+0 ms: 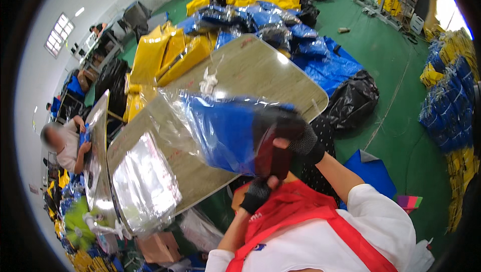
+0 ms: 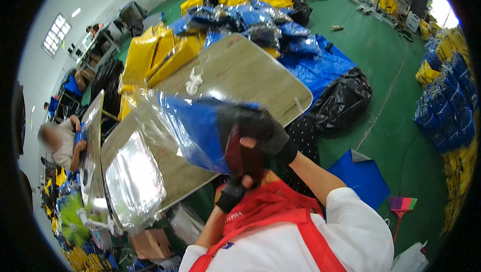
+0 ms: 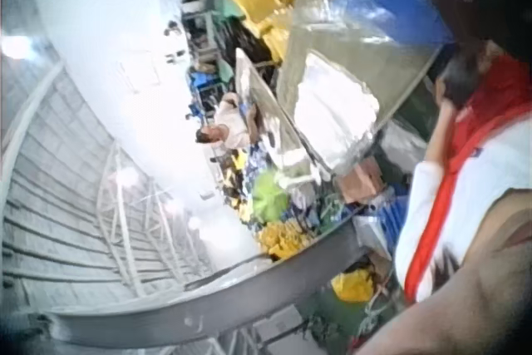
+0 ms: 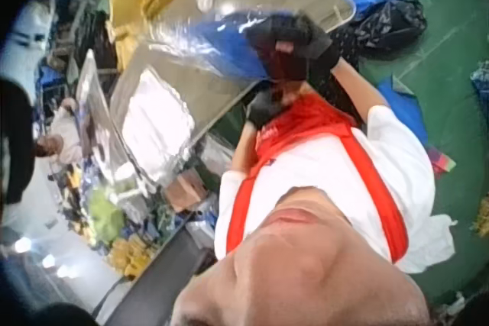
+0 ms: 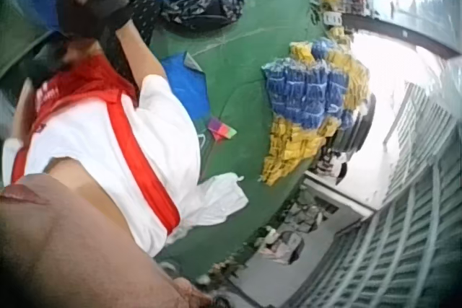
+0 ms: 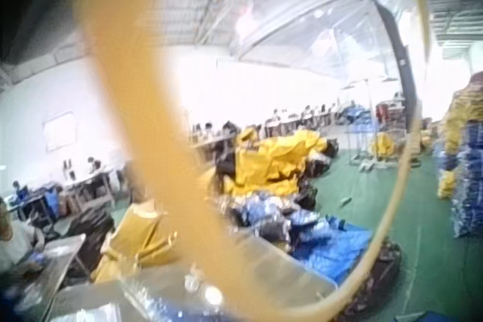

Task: The person repeatedly places blue and black plastic bags into clear poly bags on a table, folds the openings, and stacks the sealed packages. The worker handles each bag one at a time and continues the cycle throughout the clip.

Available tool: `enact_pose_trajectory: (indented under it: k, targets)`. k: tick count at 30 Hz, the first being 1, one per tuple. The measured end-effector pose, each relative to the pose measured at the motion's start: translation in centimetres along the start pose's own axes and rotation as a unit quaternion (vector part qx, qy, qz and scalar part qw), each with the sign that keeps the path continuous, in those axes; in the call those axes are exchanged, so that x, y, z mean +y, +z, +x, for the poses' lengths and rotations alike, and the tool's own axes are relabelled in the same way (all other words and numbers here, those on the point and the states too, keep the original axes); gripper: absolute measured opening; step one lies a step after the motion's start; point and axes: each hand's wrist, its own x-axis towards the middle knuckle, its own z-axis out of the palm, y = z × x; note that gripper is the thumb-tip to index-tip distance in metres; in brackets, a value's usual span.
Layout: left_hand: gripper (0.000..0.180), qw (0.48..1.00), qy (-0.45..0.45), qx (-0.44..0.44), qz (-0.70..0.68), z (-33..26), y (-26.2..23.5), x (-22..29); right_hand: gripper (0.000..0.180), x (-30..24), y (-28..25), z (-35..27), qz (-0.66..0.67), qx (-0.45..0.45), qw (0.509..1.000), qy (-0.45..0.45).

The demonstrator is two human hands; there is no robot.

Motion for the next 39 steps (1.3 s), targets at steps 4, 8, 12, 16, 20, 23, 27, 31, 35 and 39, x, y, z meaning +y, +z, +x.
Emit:
enact_pose_trajectory:
  k: [4,8,12,16,20,23,27,31,35,39]
  targets:
    - [0.044,0.856,0.250,0.257,0.374,-0.4,-7.3,11.6,0.057,1.8,-1.2,0.6,0.238,-0.005,0.959,0.154]
    - [0.086,0.806,0.244,0.032,0.538,7.7,-11.3,18.8,0.056,2.0,-2.6,-0.9,-0.243,-0.031,0.967,-0.076]
    - [0.079,0.833,0.250,-0.189,0.455,11.2,-3.6,20.0,0.047,3.3,-3.1,-1.8,-0.148,0.013,0.986,-0.079]
    - [0.081,0.910,0.315,0.161,0.215,7.9,-1.8,16.6,0.040,-2.3,-3.1,-0.3,0.318,0.156,0.935,-0.006]
    - [0.073,0.907,0.258,0.243,0.226,7.2,-5.5,17.7,0.041,-5.9,-4.2,1.2,0.150,0.248,0.954,-0.072]
    - [0.068,0.872,0.355,-0.010,0.338,7.2,-1.1,20.2,0.040,-6.5,-5.8,3.5,0.093,0.330,0.937,-0.072]
    - [0.061,0.837,0.372,0.084,0.392,6.2,-4.2,23.7,0.039,-10.1,-7.4,6.3,0.087,0.137,0.979,-0.125]
    - [0.054,0.797,0.410,0.181,0.405,5.8,-7.2,25.8,0.033,-13.8,-7.4,6.4,-0.300,-0.064,0.865,-0.397]
    - [0.054,0.789,0.288,0.336,0.427,3.9,-10.1,19.3,0.048,-16.2,-5.3,3.8,-0.288,-0.052,0.934,-0.207]
    - [0.063,0.814,0.427,0.254,0.301,4.5,-9.9,20.0,0.069,-9.0,-10.1,2.4,-0.057,0.147,0.987,-0.039]
